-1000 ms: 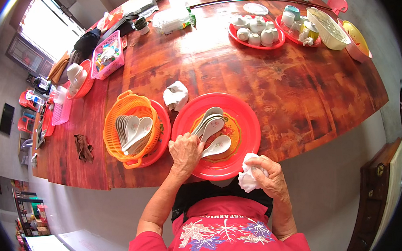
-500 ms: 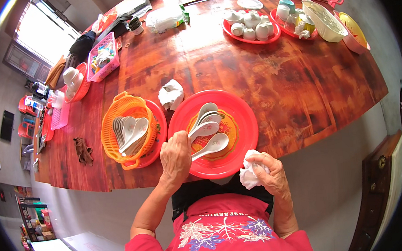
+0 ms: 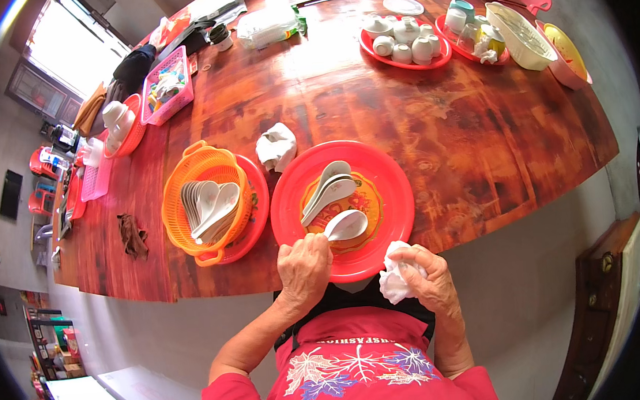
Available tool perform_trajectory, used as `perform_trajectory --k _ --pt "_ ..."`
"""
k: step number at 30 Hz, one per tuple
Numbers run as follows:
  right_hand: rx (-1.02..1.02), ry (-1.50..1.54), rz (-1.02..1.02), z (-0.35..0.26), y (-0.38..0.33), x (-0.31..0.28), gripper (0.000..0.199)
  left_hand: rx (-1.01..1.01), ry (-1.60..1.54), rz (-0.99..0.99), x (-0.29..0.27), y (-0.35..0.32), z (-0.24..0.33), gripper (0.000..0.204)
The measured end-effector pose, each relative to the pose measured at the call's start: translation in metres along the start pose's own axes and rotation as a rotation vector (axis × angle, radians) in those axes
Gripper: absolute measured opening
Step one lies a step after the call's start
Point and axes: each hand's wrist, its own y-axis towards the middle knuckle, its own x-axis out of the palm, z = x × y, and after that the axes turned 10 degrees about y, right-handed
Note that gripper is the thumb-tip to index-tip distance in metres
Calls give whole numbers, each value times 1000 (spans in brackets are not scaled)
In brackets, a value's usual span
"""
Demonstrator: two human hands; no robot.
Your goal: The person dries white ceramic spoons with a white cloth and places them into an orange plastic basket on a wooden table. The person handles each spoon individually, wiping it dry before stacking it in the basket.
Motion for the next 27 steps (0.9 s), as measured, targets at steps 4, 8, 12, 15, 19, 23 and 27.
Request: perform_trajectory --k 4,8,12,15,19,23,27 --pt "-11 6 -20 2 0 4 15 -203 -298 -329 -3 2 4 14" --pt "-32 -2 -16 4 0 3 16 -361 -750 -430 5 0 -10 27" --pt "2 20 -9 5 -2 1 16 -588 -1160 -609 4 1 -19 28" --pt "12 22 -13 4 -1 3 16 -747 -1461 -690 -7 4 -21 27" --pt "11 18 -22 3 0 5 16 -803 -1785 -651 -8 2 -19 25" --pt "13 23 -25 3 0 3 17 -772 -1721 -463 -3 0 -11 24" --pt "30 45 -19 1 -2 3 17 -626 -1503 -283 -9 10 -12 22"
